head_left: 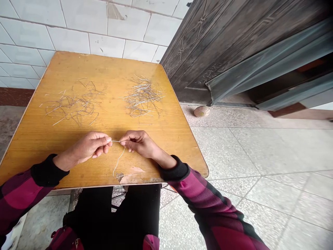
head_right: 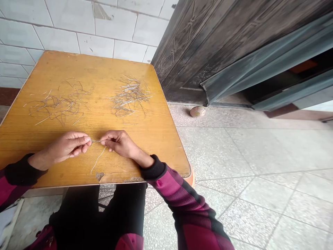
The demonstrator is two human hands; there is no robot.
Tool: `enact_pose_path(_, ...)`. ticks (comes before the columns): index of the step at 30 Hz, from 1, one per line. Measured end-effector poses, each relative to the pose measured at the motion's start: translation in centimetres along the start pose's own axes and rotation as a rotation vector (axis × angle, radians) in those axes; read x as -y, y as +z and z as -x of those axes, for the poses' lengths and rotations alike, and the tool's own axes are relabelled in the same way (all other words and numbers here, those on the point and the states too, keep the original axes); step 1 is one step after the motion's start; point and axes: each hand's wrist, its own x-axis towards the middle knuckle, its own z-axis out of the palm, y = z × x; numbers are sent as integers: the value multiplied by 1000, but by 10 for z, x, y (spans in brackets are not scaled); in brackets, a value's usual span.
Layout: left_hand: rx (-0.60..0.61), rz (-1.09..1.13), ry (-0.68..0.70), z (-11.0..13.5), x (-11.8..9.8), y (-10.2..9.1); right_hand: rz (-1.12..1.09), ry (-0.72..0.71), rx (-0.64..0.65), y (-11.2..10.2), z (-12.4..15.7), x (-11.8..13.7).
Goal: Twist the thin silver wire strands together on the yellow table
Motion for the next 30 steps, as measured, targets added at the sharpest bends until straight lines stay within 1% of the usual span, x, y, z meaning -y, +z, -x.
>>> enact_pose_path(3, 8, -1, 9, 0, 0, 0, -10, 1, 1, 0, 0, 0)
enact_pose_path(5, -13, -9, 22, 0, -1, -2, -1, 9, -17, 0, 0, 0)
enact_pose_path(10, -165, -49, 98, 0, -1, -5, 27, 48, -111, -2, -2, 0)
enact_pose_path(11, -180, -65, 108, 1, -1, -4, 28, 50, -128, -2, -3, 0)
enact_pose_path(13, -139, -120, 105, 3, 2, -1, 34, 46, -163, -1, -4, 1)
enact_pose_path(17, 56, -241, 42, 8, 6, 9, 13, 50, -233, 0, -6, 2)
enact_pose_path(18, 74, -258, 29, 9, 6, 11, -13, 60, -244, 0, -6, 3)
enact_pose_path(20, 58, -277, 15, 10, 5, 14, -108, 87, -253, -1, -7, 4)
enact_pose_path(22, 4, -272, 16, 11, 4, 15, -258, 140, -224, -2, -8, 5)
enact_pose_path(25, -53, -265, 48, 12, 5, 14, -466, 263, -108, -2, -8, 4)
enact_pose_path(27, -64, -283, 76, 12, 6, 13, -519, 320, -35, 0, -8, 3)
enact_pose_path(30, -50, -302, 108, 11, 8, 12, -523, 327, 21, 5, -8, 0)
